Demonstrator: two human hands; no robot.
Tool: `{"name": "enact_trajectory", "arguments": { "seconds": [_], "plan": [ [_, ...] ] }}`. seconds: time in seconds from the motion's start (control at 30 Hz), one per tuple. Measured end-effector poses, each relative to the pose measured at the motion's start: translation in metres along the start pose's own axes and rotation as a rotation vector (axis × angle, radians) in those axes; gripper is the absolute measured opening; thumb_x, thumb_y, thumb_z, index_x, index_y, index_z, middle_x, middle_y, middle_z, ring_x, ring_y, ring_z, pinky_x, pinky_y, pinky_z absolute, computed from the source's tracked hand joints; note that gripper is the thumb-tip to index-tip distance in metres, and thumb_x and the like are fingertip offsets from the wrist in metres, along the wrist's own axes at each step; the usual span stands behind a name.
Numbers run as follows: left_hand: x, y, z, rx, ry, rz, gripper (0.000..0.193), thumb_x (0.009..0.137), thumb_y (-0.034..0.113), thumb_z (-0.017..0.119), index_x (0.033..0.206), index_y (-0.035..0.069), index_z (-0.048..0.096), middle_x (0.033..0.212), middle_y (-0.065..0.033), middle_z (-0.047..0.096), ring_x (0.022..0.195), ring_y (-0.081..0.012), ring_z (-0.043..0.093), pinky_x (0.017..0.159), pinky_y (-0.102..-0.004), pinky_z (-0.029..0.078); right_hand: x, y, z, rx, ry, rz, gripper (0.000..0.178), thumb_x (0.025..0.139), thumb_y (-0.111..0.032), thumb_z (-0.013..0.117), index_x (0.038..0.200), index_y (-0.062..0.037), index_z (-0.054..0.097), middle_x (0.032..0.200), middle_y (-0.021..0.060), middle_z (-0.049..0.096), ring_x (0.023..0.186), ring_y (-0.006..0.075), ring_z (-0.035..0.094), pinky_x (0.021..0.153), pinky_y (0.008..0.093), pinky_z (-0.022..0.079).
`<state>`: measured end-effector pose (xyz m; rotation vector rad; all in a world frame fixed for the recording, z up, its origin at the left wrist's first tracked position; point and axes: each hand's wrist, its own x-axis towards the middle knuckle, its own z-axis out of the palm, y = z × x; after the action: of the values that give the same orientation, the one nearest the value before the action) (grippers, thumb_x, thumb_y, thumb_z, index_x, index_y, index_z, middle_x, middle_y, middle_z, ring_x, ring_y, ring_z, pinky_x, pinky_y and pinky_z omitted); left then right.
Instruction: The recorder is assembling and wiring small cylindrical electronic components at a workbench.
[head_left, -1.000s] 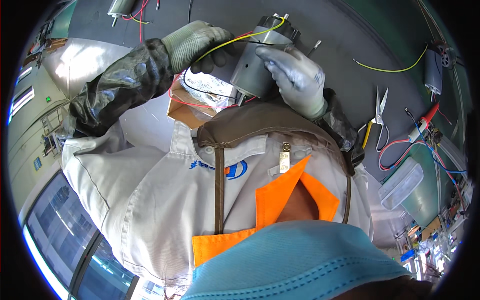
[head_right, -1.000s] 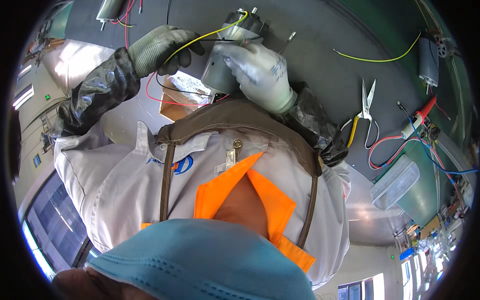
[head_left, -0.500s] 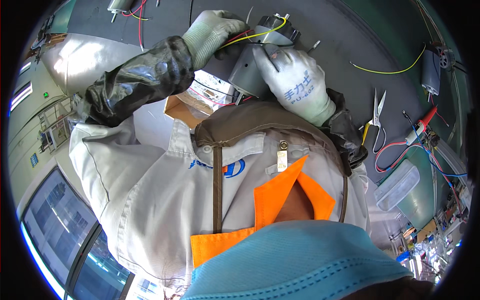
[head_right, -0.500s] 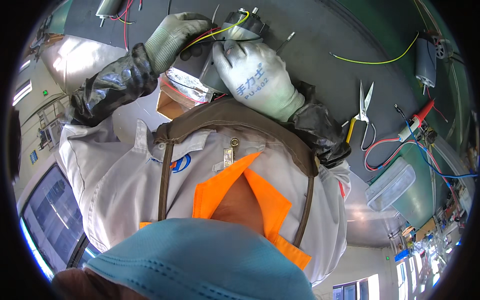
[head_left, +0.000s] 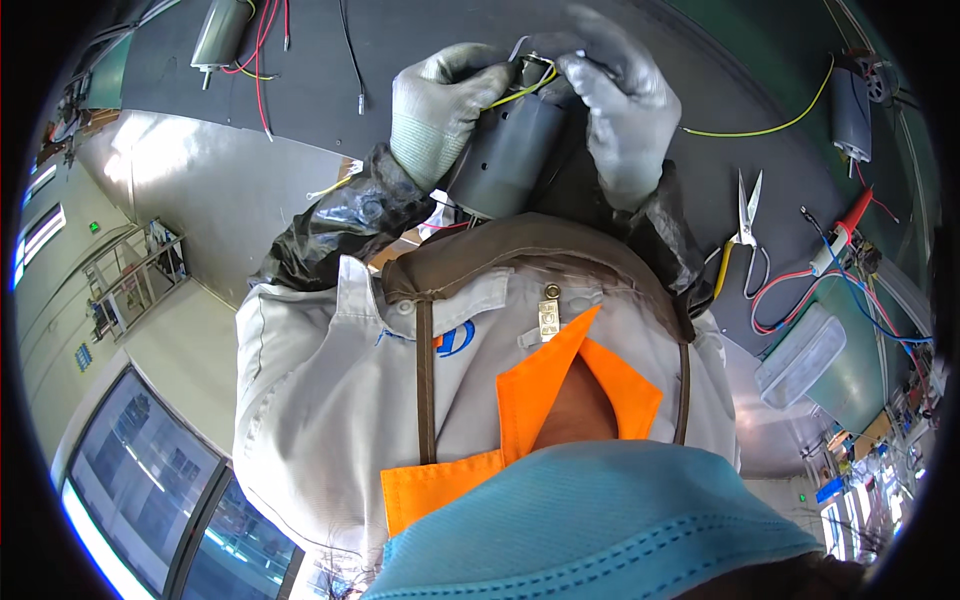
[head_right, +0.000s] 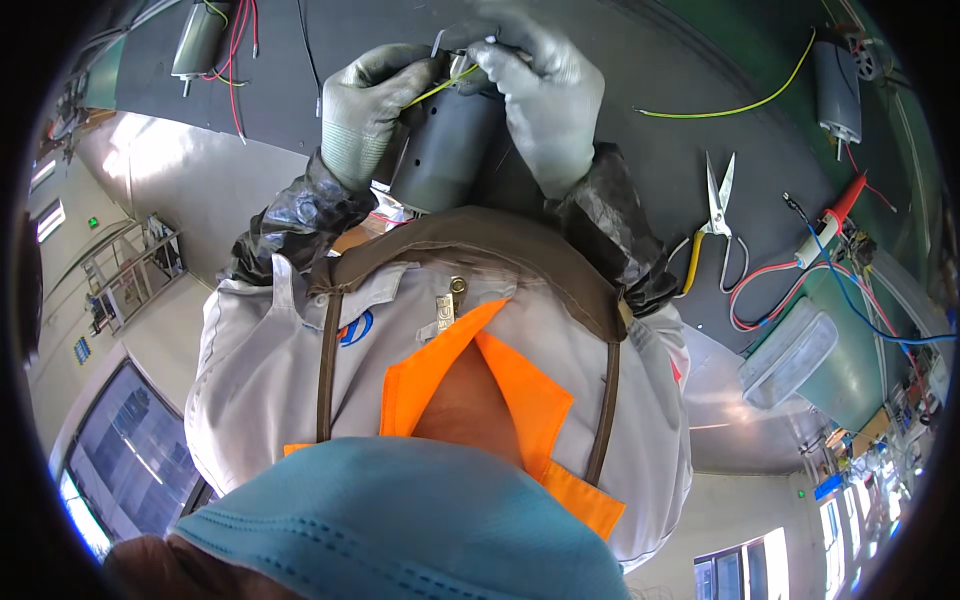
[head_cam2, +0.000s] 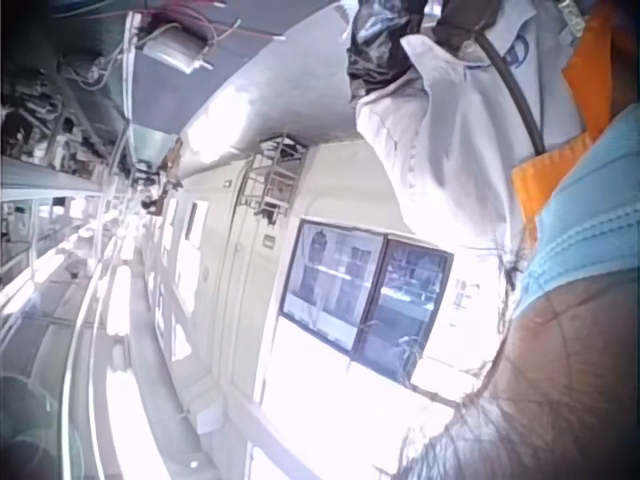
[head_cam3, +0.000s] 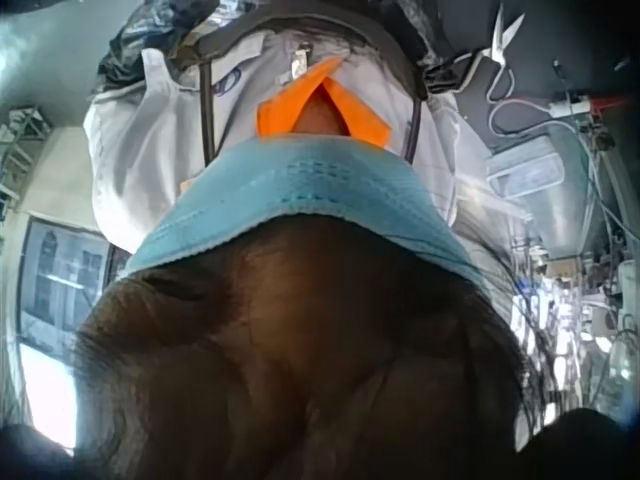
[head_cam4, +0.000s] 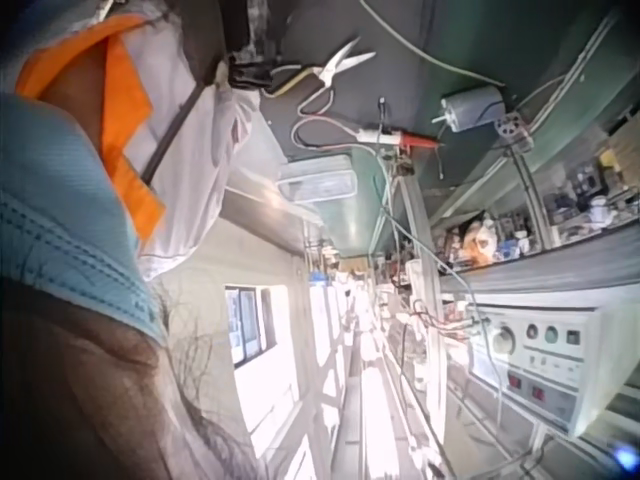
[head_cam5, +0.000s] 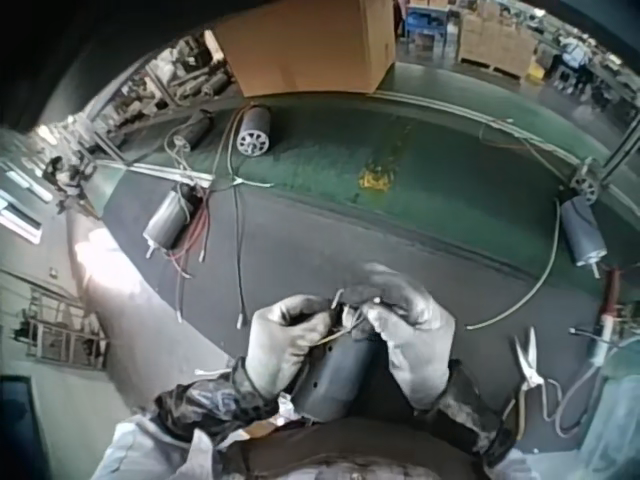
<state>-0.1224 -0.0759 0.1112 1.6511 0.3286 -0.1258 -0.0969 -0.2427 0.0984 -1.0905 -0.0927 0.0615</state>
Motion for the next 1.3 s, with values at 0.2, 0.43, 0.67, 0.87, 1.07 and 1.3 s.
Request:
{"name": "enact_trajectory", "arguments": {
  "seconds": [0.2, 0.43, 0.67, 0.87, 1.07, 1.3],
  "plan": [
    [-0.001, 0.001, -0.007, 0.013, 0.025, 0.015, 0.023, 0.090, 0.010, 0.071, 0.105, -0.008, 0.069, 0.087, -0.0059, 0.071, 0.077, -0.0066, 0.063, 0.071, -0.0219, 0.054, 0.017, 0.003, 0.006, 0.296, -0.096, 0.165, 0.081, 0.087, -0.001, 0.067, 0.155, -0.0025, 0.022, 0.122, 0.0178, 0.063, 0.079, 0.0178, 0.068, 0.058, 0.0246, 0.052],
    [0.004, -0.003, -0.016, -0.063, -0.004, 0.027, 0.021, 0.090, 0.009, 0.070, 0.104, -0.007, 0.070, 0.088, -0.0057, 0.071, 0.078, -0.0063, 0.063, 0.072, -0.0222, 0.054, 0.016, 0.007, 0.011, 0.226, -0.130, 0.116, 0.089, 0.086, -0.004, 0.070, 0.156, -0.0033, 0.016, 0.125, 0.0187, 0.062, 0.080, 0.0170, 0.068, 0.056, 0.0215, 0.051],
    [0.001, 0.003, -0.018, -0.008, 0.000, 0.028, 0.022, 0.090, 0.010, 0.071, 0.105, -0.006, 0.071, 0.089, -0.0056, 0.072, 0.079, -0.0062, 0.063, 0.074, -0.0220, 0.055, 0.018, -0.007, 0.021, 0.130, -0.108, 0.205, 0.086, 0.086, -0.004, 0.069, 0.156, -0.0040, 0.019, 0.124, 0.0167, 0.063, 0.080, 0.0138, 0.067, 0.056, 0.0212, 0.050],
    [0.002, -0.004, -0.014, -0.053, 0.005, 0.101, 0.021, 0.089, 0.008, 0.071, 0.105, -0.006, 0.071, 0.089, -0.0059, 0.072, 0.079, -0.0059, 0.063, 0.074, -0.0214, 0.055, 0.033, -0.021, 0.020, 0.072, -0.156, 0.308, 0.082, 0.084, 0.001, 0.064, 0.155, -0.0051, 0.024, 0.123, 0.0145, 0.064, 0.082, 0.0106, 0.066, 0.060, 0.0197, 0.050],
    [0.007, -0.003, -0.009, -0.133, -0.013, 0.098, 0.020, 0.089, 0.008, 0.072, 0.103, -0.006, 0.072, 0.089, -0.0065, 0.073, 0.078, -0.0059, 0.064, 0.072, -0.0214, 0.055, 0.040, -0.020, 0.002, 0.010, -0.320, 0.450, 0.078, 0.085, 0.001, 0.063, 0.154, -0.0031, 0.027, 0.124, 0.0166, 0.063, 0.083, 0.0126, 0.067, 0.062, 0.0213, 0.051],
    [0.005, -0.001, -0.015, -0.018, 0.037, 0.100, 0.020, 0.088, 0.009, 0.073, 0.102, -0.005, 0.072, 0.088, -0.0068, 0.073, 0.078, -0.0064, 0.065, 0.072, -0.0218, 0.055, 0.023, -0.008, 0.017, 0.263, -0.135, 0.187, 0.079, 0.086, 0.001, 0.067, 0.154, -0.0013, 0.025, 0.130, 0.0219, 0.059, 0.084, 0.0186, 0.068, 0.063, 0.0244, 0.053]
  ]
}}
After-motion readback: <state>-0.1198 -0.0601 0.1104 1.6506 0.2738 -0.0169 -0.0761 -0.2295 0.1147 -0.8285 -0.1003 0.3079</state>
